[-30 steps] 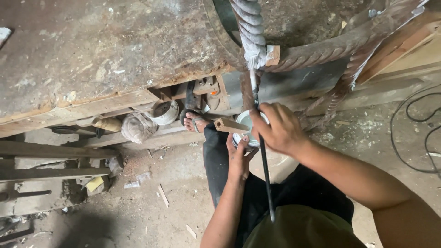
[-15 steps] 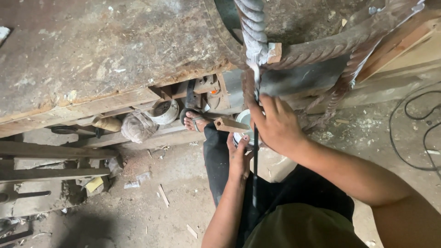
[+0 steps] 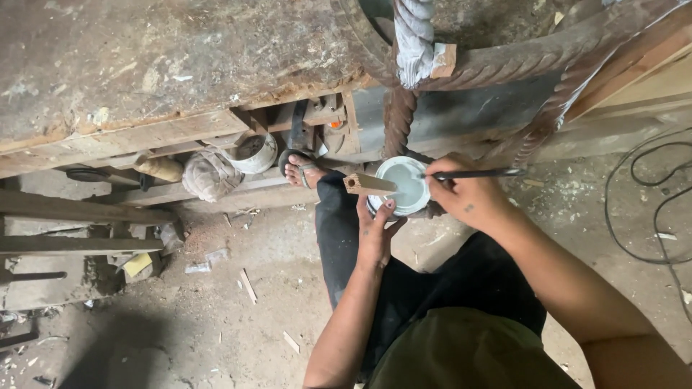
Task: The person paints the decorative twisted support of a wooden piece of furniture using a thin brush and white paint from a small cup.
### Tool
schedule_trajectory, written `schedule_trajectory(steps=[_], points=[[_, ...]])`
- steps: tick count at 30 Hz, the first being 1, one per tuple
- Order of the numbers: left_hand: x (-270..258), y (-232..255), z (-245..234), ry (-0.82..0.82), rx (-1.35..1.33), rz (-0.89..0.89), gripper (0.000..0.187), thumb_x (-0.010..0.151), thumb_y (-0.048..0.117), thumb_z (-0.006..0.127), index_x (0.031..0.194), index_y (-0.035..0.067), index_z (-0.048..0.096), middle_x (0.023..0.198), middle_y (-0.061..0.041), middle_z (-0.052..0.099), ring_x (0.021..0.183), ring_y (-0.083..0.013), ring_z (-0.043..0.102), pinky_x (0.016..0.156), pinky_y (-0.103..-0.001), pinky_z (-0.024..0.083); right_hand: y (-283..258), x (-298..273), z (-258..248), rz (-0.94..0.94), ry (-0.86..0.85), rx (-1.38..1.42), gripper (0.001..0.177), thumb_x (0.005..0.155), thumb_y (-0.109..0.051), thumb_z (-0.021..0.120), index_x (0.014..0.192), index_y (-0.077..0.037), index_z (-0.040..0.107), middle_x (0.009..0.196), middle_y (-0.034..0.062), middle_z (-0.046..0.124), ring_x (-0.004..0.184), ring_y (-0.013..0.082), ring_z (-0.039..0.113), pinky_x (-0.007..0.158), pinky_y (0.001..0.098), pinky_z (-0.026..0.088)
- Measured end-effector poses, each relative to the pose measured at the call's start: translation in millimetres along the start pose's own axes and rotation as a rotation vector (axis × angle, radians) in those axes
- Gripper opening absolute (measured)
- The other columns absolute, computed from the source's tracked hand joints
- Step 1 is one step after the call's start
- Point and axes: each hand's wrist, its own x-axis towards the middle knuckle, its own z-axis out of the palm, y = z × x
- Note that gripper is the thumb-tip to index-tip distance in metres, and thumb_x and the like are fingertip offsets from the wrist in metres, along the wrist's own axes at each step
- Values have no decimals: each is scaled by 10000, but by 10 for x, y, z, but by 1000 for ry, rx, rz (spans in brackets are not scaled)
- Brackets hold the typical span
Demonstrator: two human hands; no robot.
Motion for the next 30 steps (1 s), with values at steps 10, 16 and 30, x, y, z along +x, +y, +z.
schedule_trajectory(steps=[10,16,30], points=[[69,-132,-92,-1,-20,4,1167,805,357,861,1627,34,98,1575,-416,-13,1357,-552,359,1033,-720,396,-242,-75,-255,-21,2,-9,132,886,-82,713,983,-159,759,802,59,683,655,230,666,552,327,551],[51,-102,-44,19,-38,-4,1186,802,333,871,1627,31,74,1567,-412,-35,1334,-507,368,1030,-721,401,-152,-195,-307,3,-214,233,129,838,-17,662,884,-83,763,802,117,727,652,266,693,582,361,562],[-35,102,101,3,-28,-15,1174,818,369,829,1630,24,53,1505,-423,122,1307,-537,381,1037,-742,378,427,-651,-212,403,177,713,217,917,-21,653,1062,132,700,765,253,676,598,195,643,540,298,547]])
